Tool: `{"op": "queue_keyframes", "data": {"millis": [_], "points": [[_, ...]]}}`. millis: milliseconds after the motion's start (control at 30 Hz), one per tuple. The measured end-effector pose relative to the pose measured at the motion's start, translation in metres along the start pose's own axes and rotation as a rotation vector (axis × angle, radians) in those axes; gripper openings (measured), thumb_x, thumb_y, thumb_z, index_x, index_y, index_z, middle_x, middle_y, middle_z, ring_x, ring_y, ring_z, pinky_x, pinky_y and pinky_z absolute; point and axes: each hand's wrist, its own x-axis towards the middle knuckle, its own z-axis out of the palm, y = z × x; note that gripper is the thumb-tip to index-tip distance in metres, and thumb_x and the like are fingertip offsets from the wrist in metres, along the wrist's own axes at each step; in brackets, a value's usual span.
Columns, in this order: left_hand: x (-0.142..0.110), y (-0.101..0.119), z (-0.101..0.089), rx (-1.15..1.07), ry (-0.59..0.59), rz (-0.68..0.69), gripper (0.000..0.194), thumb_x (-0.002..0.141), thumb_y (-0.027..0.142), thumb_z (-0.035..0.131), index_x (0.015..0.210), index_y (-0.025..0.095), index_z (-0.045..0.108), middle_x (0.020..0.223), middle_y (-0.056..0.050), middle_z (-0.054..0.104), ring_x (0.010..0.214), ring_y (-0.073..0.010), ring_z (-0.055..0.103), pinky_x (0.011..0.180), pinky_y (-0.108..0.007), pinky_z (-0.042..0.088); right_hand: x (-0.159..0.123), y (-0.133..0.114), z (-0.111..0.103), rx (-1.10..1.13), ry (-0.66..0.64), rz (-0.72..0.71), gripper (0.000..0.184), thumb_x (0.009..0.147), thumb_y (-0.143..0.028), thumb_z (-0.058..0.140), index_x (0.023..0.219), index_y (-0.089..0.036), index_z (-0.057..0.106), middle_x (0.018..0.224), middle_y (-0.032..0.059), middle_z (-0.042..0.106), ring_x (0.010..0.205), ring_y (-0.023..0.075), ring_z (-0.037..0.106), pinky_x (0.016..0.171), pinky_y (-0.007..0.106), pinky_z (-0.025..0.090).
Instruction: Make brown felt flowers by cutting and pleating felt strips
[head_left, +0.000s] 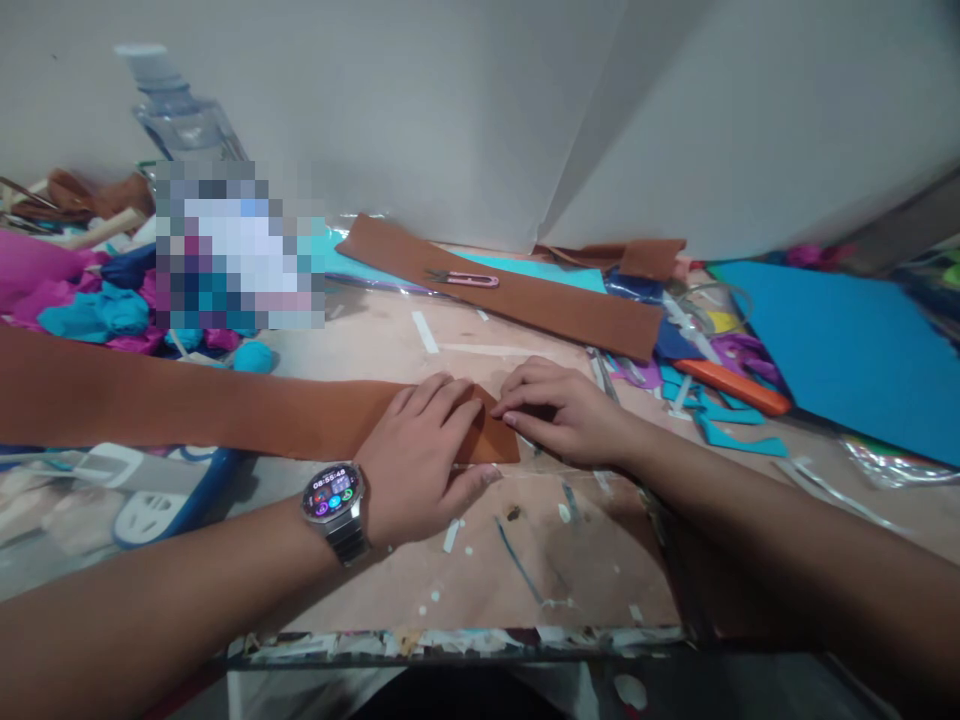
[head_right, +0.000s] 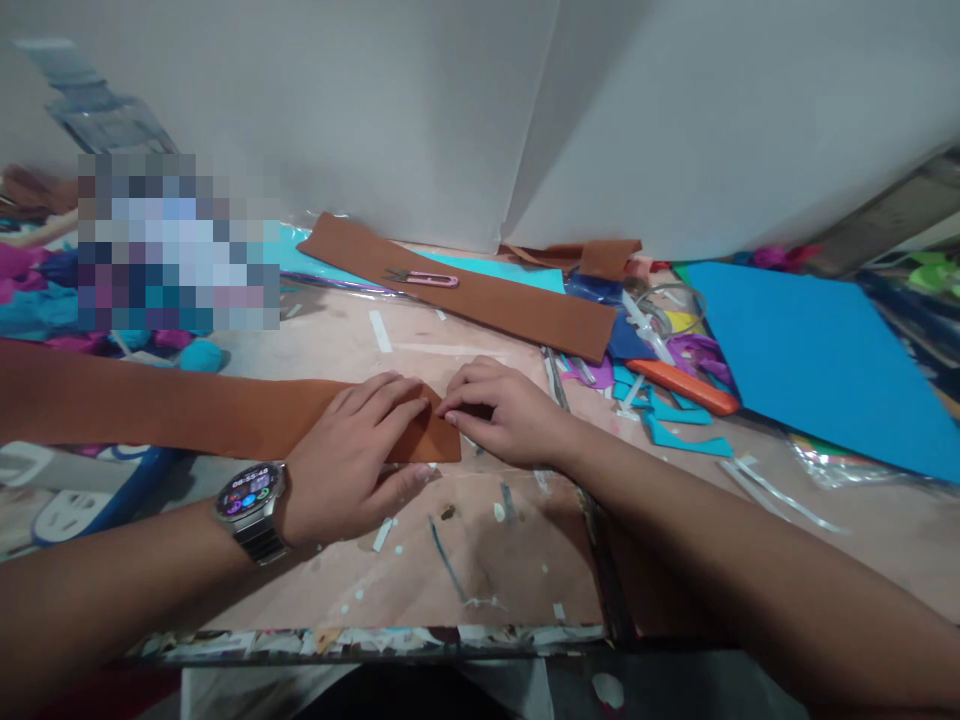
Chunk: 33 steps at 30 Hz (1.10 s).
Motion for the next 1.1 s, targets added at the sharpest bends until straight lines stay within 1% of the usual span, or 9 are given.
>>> {"op": "queue_keyframes", "data": {"millis": [200, 367, 533, 700, 800, 867, 967, 1033, 1100], "points": [[-0.0004, -0.0008, 0.0011, -0.022, -0.005, -0.016, 0.069, 0.101, 0.06, 0.051, 0.15, 0.011, 0.05, 0.159, -0.019, 0.052, 0.15, -0.0409, 0.04, 0.121, -0.061, 0.034, -0.0001, 0.001, 0.0011, -0.002, 0.002, -0.014, 0.016, 0.1, -0.021, 0.066, 0.106, -0.021, 0.08, 0.101, 0.0089, 0.074, 0.096, 0.0233, 0.066, 0.089, 0.043, 0.054], [-0.0003, 0.0003, 0.0012, -0.052, -0.004, -0.037, 0.071, 0.1, 0.058, 0.053, 0.151, 0.01, 0.046, 0.154, -0.019, 0.055, 0.147, -0.0389, 0.043, 0.122, -0.058, 0.034, -0.0001, 0.0001, 0.001, -0.009, 0.0, -0.029, 0.017, 0.1, -0.021, 0.064, 0.107, -0.022, 0.08, 0.1, 0.0091, 0.073, 0.095, 0.0236, 0.066, 0.089, 0.043, 0.054], [-0.0002, 0.0015, 0.0002, -0.054, -0.003, -0.041, 0.07, 0.1, 0.058, 0.052, 0.15, 0.01, 0.046, 0.153, -0.02, 0.056, 0.146, -0.0389, 0.044, 0.122, -0.058, 0.034, -0.0002, -0.0013, 0.0003, -0.018, -0.011, -0.017, 0.017, 0.1, -0.02, 0.064, 0.107, -0.022, 0.08, 0.101, 0.0094, 0.073, 0.096, 0.0241, 0.066, 0.089, 0.044, 0.054], [0.0004, 0.0014, -0.0021, -0.018, -0.012, -0.017, 0.061, 0.101, 0.057, 0.051, 0.147, 0.017, 0.052, 0.156, -0.017, 0.054, 0.146, -0.0399, 0.044, 0.118, -0.061, 0.037, -0.0013, -0.0001, 0.0008, -0.019, -0.013, -0.012, 0.018, 0.099, -0.02, 0.065, 0.109, -0.023, 0.08, 0.102, 0.0091, 0.072, 0.098, 0.0243, 0.065, 0.09, 0.043, 0.055], [0.0008, 0.0015, -0.003, -0.012, -0.015, -0.007, 0.057, 0.101, 0.057, 0.051, 0.142, 0.018, 0.057, 0.157, -0.017, 0.053, 0.146, -0.0403, 0.044, 0.118, -0.062, 0.038, -0.0021, 0.0003, 0.0012, -0.029, -0.005, -0.012, 0.019, 0.099, -0.02, 0.064, 0.109, -0.024, 0.08, 0.102, 0.0084, 0.07, 0.098, 0.024, 0.066, 0.09, 0.043, 0.056], [0.0009, 0.0016, -0.0031, -0.013, -0.018, -0.01, 0.057, 0.101, 0.058, 0.051, 0.14, 0.018, 0.058, 0.157, -0.017, 0.053, 0.147, -0.0404, 0.044, 0.118, -0.062, 0.037, -0.0022, -0.0006, 0.0012, -0.041, 0.006, -0.021, 0.019, 0.099, -0.02, 0.064, 0.109, -0.025, 0.08, 0.105, 0.0089, 0.068, 0.102, 0.024, 0.066, 0.091, 0.043, 0.057], [0.001, 0.0016, -0.0029, -0.007, -0.013, -0.008, 0.056, 0.101, 0.057, 0.052, 0.14, 0.017, 0.058, 0.156, -0.017, 0.053, 0.146, -0.0404, 0.044, 0.118, -0.062, 0.038, -0.0016, -0.0027, 0.001, -0.068, 0.022, -0.051, 0.019, 0.099, -0.019, 0.063, 0.109, -0.024, 0.079, 0.118, 0.0117, 0.067, 0.112, 0.0262, 0.066, 0.096, 0.045, 0.058], [0.0011, 0.0018, -0.0028, -0.005, -0.014, -0.005, 0.057, 0.101, 0.057, 0.052, 0.141, 0.017, 0.058, 0.156, -0.018, 0.054, 0.146, -0.0404, 0.044, 0.117, -0.062, 0.038, -0.0007, -0.0035, 0.0011, -0.083, 0.019, -0.083, 0.019, 0.098, -0.018, 0.063, 0.11, -0.023, 0.078, 0.123, 0.0126, 0.07, 0.116, 0.0275, 0.066, 0.1, 0.048, 0.057], [0.001, 0.0019, -0.0026, -0.01, -0.015, -0.003, 0.058, 0.101, 0.057, 0.052, 0.143, 0.017, 0.056, 0.156, -0.018, 0.054, 0.146, -0.0405, 0.045, 0.117, -0.061, 0.038, 0.0001, -0.0031, 0.0014, -0.088, 0.009, -0.105, 0.02, 0.098, -0.017, 0.063, 0.111, -0.023, 0.077, 0.123, 0.0118, 0.073, 0.115, 0.0274, 0.066, 0.102, 0.05, 0.055]]}}
